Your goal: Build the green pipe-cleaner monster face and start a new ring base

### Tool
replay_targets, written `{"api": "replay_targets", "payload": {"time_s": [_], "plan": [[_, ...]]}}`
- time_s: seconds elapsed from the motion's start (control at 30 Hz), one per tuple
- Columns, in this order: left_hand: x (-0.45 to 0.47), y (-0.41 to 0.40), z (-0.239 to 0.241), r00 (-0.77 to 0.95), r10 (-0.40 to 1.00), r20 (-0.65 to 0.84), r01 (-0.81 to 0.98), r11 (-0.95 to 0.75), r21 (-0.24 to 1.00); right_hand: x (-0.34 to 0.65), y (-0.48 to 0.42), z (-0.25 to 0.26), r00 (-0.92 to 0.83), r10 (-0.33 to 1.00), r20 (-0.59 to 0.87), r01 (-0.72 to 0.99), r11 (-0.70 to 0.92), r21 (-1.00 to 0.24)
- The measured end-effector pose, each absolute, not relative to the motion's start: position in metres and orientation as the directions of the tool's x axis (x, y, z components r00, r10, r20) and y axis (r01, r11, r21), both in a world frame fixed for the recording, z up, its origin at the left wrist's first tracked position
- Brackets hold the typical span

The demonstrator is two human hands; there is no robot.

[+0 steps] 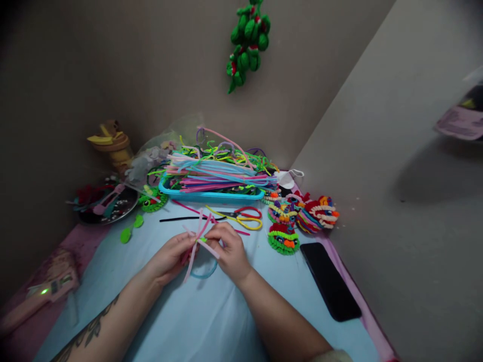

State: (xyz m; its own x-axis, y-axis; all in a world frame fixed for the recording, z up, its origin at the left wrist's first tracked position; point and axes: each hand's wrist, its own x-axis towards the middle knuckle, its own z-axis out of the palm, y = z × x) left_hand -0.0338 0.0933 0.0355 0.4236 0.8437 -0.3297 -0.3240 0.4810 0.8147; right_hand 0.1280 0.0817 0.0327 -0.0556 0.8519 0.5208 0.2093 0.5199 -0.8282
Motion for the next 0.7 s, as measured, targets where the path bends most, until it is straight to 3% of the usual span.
{"api": "replay_targets", "payload": {"time_s": [0.37,0.7], "plan": [[-0.032,0.091,0.042,0.387,0.863,-0.326,-0.259,0.441,0.859,0.130,0.080,0.035,-0.134,0.857,0.498,0.158,0.515,-0.843],[-0.034,0.091,0.039,0.408,0.890,-0.206,-0.161,0.292,0.943,0.125,0.086,0.019,-0.107,0.955,0.276,-0.116,0.264,-0.957]]}}
